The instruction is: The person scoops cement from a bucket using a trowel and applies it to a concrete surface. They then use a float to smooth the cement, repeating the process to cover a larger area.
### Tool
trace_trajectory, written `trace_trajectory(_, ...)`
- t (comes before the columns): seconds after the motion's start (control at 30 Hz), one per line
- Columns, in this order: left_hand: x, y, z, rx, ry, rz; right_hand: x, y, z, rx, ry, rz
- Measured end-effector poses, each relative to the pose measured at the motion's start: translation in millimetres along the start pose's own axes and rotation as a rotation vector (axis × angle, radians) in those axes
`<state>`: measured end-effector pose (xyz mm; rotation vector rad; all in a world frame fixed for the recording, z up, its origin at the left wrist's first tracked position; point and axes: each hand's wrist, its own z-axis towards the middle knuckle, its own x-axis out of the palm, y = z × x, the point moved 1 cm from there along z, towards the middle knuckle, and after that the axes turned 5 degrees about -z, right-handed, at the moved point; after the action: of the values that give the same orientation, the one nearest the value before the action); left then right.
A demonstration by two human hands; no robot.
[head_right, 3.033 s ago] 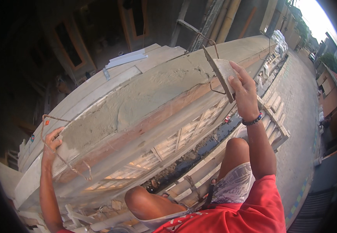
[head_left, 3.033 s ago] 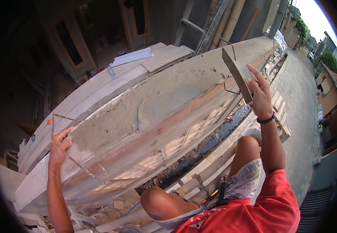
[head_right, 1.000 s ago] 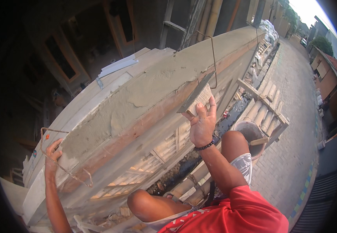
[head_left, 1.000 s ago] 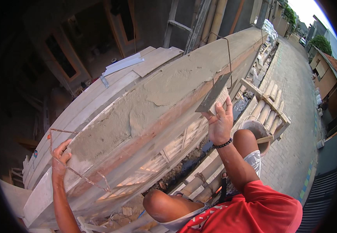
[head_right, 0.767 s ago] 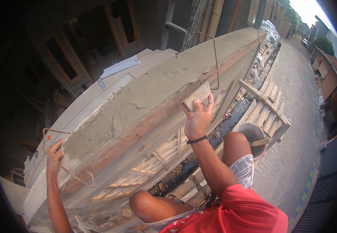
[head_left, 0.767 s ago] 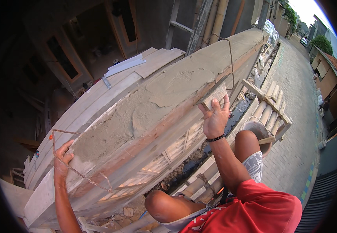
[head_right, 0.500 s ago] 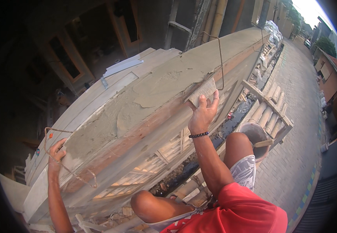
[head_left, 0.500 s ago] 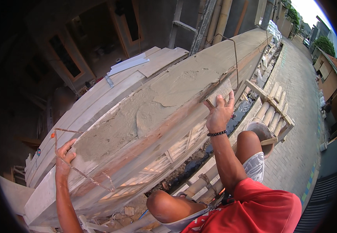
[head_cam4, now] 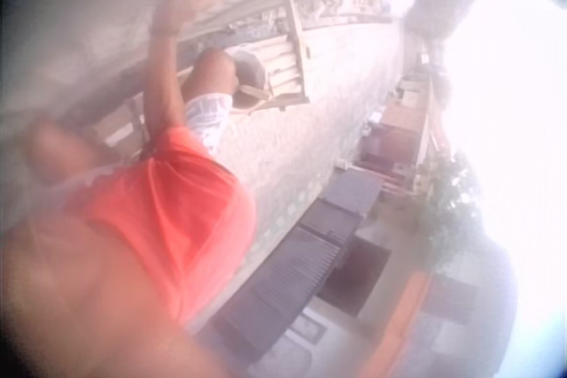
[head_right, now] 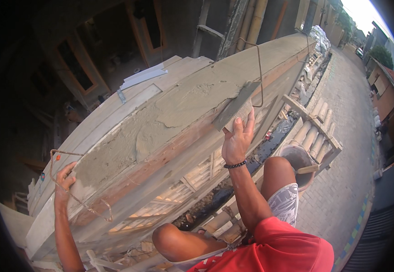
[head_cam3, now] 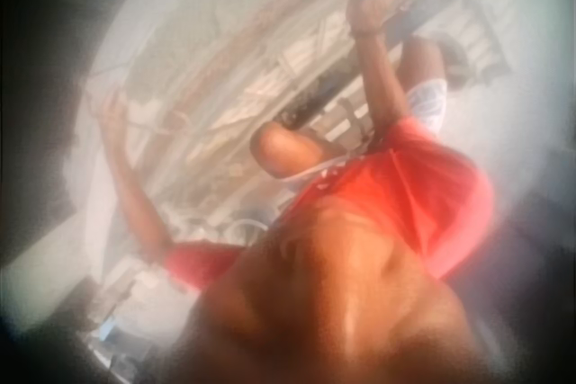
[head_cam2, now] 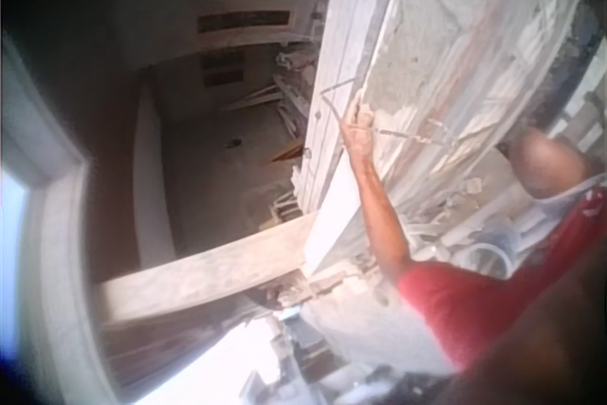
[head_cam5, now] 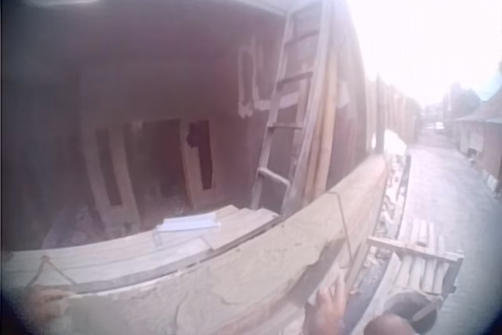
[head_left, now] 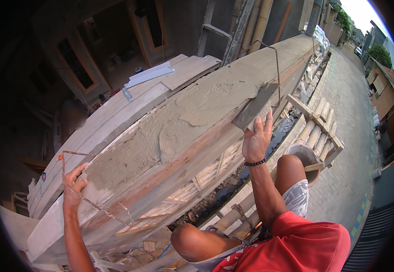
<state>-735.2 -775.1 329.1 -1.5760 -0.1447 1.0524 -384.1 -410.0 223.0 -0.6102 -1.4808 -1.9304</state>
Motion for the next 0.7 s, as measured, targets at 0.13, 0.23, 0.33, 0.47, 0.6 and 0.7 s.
trace_trajectory(0.13,1,0,0,-0.010,-0.022,-0.020,-4,-2,-9,0.004,0.086,0.011)
trace_trajectory(0.23,5,-8,-1,-0.022,-0.016,-0.007,-6,1,-20,0.028,0.182,0.044)
trace_trajectory(0.33,4,-4,-3,-0.015,-0.040,0.052,-5,14,-31,0.056,0.304,0.076)
trace_trajectory(0.47,0,3,-4,-0.019,-0.059,0.062,-10,54,-8,0.092,0.331,0.150)
trace_trajectory(0.6,-8,9,1,-0.012,0.005,0.030,-26,79,35,0.078,0.265,-0.009)
trace_trajectory(0.7,-1,-1,0,-0.005,-0.002,0.037,-14,91,50,0.055,0.388,-0.183)
